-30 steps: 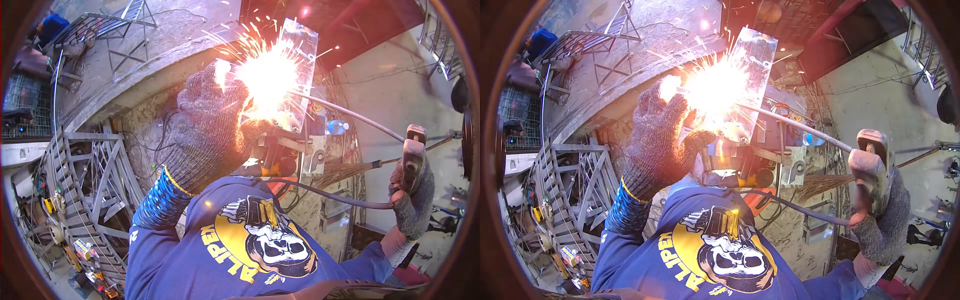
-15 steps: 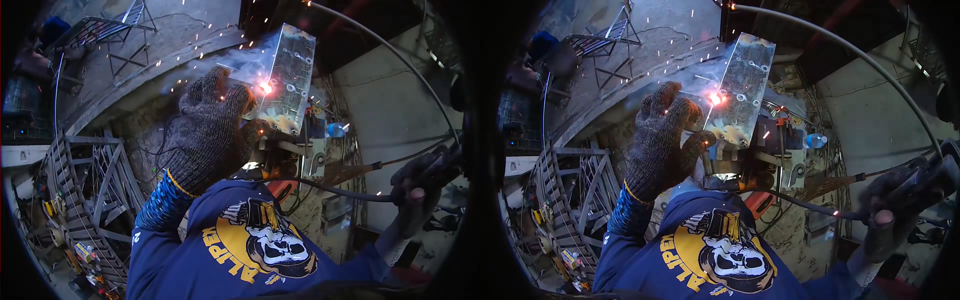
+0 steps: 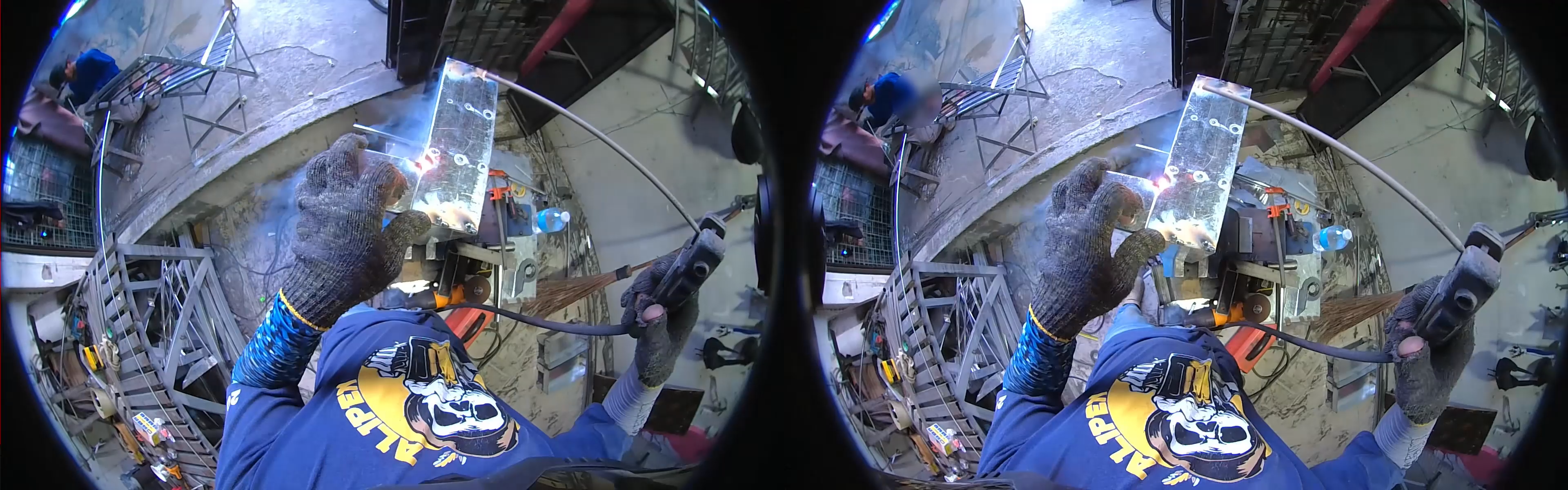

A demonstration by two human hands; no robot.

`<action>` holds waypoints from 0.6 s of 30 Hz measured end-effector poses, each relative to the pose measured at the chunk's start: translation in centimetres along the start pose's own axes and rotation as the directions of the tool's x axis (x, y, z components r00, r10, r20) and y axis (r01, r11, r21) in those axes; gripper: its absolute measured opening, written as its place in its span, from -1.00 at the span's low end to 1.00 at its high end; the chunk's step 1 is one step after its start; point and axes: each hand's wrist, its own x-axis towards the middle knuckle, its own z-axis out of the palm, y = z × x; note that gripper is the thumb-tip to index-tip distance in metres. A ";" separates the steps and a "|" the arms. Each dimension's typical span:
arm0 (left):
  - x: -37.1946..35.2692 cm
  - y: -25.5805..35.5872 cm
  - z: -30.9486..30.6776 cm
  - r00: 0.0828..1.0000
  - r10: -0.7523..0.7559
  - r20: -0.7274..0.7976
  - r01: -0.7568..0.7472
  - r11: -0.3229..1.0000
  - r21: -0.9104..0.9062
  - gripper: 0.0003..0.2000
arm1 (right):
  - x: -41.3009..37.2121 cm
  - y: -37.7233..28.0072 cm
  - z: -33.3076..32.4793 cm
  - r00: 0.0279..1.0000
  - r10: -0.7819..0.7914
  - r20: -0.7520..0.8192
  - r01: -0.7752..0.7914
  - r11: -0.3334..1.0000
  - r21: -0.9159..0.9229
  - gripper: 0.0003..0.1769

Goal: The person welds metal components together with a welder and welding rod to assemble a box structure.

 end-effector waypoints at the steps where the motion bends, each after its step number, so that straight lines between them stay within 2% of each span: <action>1: 0.0 0.1 -0.1 0.996 -0.057 0.064 0.059 0.998 -0.021 -0.63 | 0.1 0.0 0.2 0.999 -0.017 0.028 0.017 1.000 0.020 -0.31; 3: 0.0 0.1 -0.2 0.999 -0.035 0.040 0.036 0.999 -0.014 -0.62 | 0.1 0.0 0.3 0.998 -0.035 0.056 0.032 0.999 0.040 -0.32; 7: -0.3 -0.4 0.4 1.000 0.008 0.002 -0.008 0.999 0.038 -0.62 | 0.0 -0.1 0.1 0.992 0.040 0.122 -0.040 0.999 -0.005 -0.31; 11: -0.1 -0.1 -0.1 1.000 -0.019 0.020 0.019 1.000 -0.003 -0.61 | -0.1 -0.4 0.0 0.966 0.139 0.218 -0.133 0.990 -0.043 -0.26; 18: -0.2 0.0 -0.2 0.998 -0.041 0.052 0.041 0.999 -0.006 -0.60 | 0.1 -1.0 0.6 0.946 0.190 0.262 -0.156 0.977 -0.146 -0.18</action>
